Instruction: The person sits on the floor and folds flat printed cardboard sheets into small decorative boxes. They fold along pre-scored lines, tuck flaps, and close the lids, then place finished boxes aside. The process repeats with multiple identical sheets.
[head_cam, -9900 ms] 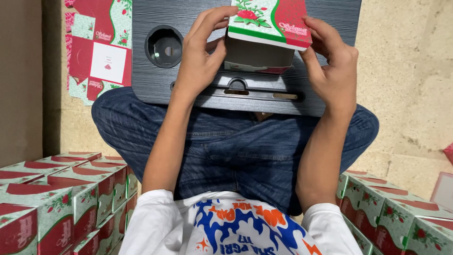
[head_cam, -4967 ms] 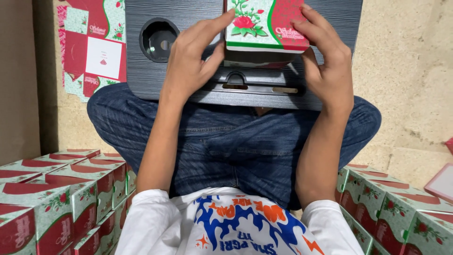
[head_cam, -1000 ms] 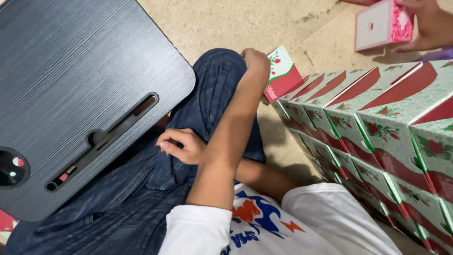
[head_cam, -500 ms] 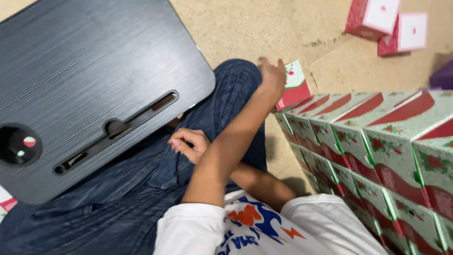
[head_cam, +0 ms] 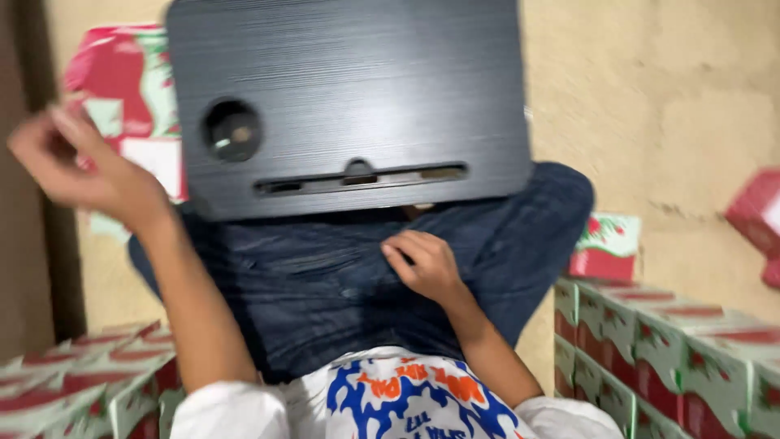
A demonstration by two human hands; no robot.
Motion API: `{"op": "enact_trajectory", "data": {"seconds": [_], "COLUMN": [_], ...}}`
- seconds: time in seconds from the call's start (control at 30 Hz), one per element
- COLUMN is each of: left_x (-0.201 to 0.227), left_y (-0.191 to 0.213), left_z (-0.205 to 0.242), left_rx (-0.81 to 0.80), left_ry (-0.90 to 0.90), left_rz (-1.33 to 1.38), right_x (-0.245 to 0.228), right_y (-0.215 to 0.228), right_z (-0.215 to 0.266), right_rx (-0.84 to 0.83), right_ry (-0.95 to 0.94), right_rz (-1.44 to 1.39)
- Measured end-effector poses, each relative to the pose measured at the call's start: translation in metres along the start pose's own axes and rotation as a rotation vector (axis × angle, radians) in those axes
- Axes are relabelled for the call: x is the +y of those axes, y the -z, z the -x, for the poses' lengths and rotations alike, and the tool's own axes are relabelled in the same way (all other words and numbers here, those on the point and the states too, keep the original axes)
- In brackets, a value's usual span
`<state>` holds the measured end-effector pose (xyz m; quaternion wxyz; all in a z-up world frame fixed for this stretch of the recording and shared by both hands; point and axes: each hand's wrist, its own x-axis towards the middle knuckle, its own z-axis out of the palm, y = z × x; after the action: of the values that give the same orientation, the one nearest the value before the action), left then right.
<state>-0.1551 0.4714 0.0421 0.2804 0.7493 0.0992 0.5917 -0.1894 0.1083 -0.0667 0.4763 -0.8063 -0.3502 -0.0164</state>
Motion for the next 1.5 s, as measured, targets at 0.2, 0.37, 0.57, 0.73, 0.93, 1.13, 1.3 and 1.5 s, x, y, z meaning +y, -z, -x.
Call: {"op": "enact_trajectory", "data": {"seconds": [0.2,0.37,0.57,0.73,0.93,1.13,1.3,1.5], "left_x": [-0.345,-0.24,-0.243,-0.245,-0.317,-0.257,-0.197,-0.003], "left_y": [0.039,0.001,-0.03,-0.029,-0.049,-0.019,0.009,0.015], "left_z": [0.107,0.086,0.109,0.115,0.148,0.087,0.037,-0.02], "left_rx": [-1.255,-1.495,-1.45,-1.483,-1.471,-1.269,-0.247,0.257], "left_ry": [0.987,1.183,1.204,1.105,1.176,0.761,0.39,0.461], "left_rz": [-0.96,-0.996,-1.042,-1.045,-0.962,-1.064,-0.872,0.351], "right_x": [-0.009,-0.009,-0.003,-0.007,-0.005,-0.008,-0.008,-0.007], "right_y": [-0.004,-0.008,-0.009,-0.012,-0.014,-0.013,-0.012,-0.011], "right_z": [0.0,0.0,0.001,0.001,0.002,0.001,0.0,0.001], "right_rx": [-0.087,-0.099,-0.105,-0.11,-0.105,-0.101,-0.09,-0.078], "right_ry": [-0.017,0.045,0.059,0.05,0.052,0.06,0.062,0.054], "right_rz": [0.057,0.117,0.177,0.224,0.229,0.228,0.194,0.171]}}
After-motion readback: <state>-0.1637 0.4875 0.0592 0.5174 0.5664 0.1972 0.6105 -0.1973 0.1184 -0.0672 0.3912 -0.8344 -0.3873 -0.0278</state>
